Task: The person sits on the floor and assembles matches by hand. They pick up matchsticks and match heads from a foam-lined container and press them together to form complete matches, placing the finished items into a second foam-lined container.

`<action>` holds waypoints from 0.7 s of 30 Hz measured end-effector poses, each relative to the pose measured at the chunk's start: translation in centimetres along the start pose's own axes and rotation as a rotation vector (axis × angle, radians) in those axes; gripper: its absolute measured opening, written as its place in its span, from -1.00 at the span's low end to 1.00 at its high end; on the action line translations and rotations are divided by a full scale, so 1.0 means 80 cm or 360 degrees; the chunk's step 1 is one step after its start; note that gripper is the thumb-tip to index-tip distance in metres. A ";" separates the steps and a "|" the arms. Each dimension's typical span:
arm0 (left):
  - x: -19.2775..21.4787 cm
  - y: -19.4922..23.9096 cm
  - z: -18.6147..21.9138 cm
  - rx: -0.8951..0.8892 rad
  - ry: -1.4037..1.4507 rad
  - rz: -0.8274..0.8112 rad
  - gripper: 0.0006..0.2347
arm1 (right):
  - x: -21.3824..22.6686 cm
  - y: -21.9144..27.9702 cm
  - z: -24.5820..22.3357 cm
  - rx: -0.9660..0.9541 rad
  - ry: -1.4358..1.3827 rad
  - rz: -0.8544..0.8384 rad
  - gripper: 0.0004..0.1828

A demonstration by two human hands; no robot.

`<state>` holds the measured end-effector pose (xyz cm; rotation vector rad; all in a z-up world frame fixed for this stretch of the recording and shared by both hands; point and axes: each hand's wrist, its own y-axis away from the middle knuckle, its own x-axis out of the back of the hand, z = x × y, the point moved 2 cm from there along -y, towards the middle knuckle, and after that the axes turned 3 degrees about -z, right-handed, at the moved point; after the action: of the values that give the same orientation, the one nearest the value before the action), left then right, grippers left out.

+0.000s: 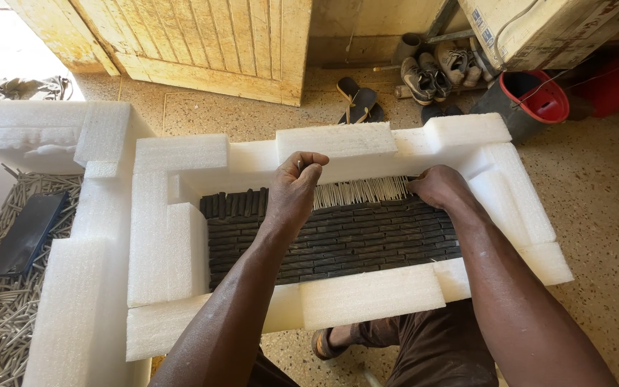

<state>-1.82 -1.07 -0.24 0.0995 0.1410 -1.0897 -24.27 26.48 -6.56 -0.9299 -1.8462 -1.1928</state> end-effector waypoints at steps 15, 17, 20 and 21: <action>-0.001 -0.002 -0.001 -0.0010 -0.0028 -0.0010 -0.79 | 0.018 0.034 -0.037 0.0046 -0.0023 0.0053 -0.39; -0.001 0.000 0.000 -0.0004 -0.0033 -0.0007 -0.80 | 0.026 0.043 -0.038 0.0065 -0.0026 0.0060 -0.42; 0.001 -0.005 -0.004 -0.0007 -0.0045 -0.0006 -0.80 | 0.029 0.050 -0.038 0.0076 -0.0049 0.0049 -0.45; -0.002 -0.008 -0.008 -0.0018 -0.0047 -0.0016 -0.80 | 0.031 0.053 -0.033 0.0061 -0.0066 0.0039 -0.45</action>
<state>-2.50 -1.16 -0.83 0.0725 0.1214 -1.0998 -21.24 25.73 -1.92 -0.9602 -1.8787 -1.1275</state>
